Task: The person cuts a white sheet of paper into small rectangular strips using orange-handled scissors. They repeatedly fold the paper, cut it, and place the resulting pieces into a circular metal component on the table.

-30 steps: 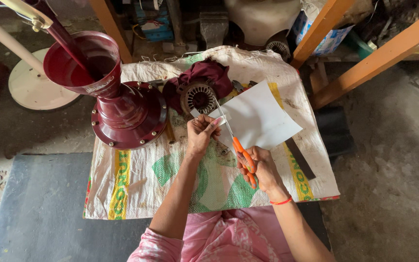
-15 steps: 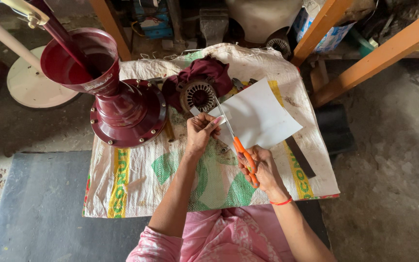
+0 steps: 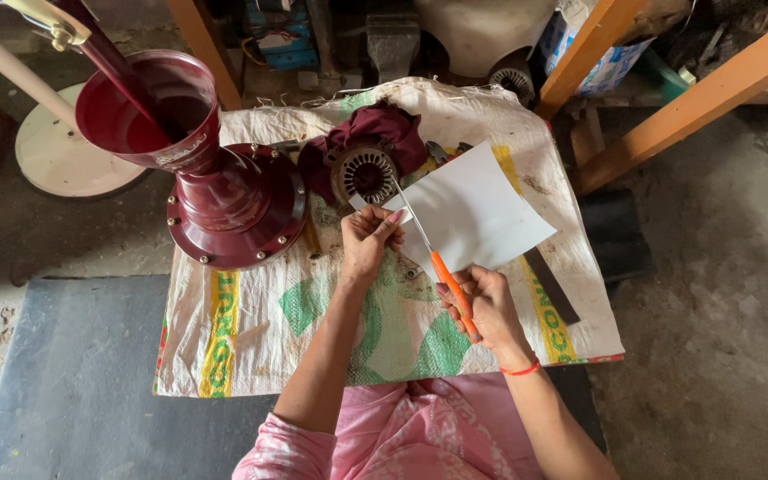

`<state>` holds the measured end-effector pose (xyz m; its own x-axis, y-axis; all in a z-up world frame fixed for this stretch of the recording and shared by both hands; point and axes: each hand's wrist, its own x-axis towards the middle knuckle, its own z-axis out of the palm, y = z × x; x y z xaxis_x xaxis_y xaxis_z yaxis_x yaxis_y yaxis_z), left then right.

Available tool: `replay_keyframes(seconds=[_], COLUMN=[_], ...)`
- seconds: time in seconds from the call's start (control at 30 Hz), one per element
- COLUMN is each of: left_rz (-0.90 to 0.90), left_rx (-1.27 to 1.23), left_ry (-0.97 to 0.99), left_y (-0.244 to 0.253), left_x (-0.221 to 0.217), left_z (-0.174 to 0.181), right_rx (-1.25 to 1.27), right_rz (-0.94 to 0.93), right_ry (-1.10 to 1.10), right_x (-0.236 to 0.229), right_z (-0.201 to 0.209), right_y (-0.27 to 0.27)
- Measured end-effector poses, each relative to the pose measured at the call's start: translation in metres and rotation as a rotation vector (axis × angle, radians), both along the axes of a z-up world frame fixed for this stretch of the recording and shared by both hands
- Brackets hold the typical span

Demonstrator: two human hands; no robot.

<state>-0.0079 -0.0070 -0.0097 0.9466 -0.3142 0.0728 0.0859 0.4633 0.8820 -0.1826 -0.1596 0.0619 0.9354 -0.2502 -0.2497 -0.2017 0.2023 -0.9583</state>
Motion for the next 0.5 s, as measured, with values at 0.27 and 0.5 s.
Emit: replay_keyframes(seconds=[0.27, 0.5], left_rz=[0.135, 0.143], left_rx=[0.066, 0.083], left_ry=[-0.032, -0.054], left_y=[-0.004, -0.006], left_x=[-0.004, -0.005], left_z=[0.004, 0.005], right_rx=[-0.817, -1.425], right_rz=[-0.205, -0.224], right_ry=[-0.068, 0.062], right_x=[-0.010, 0.012], right_z=[0.034, 0.039], right_y=[-0.020, -0.039])
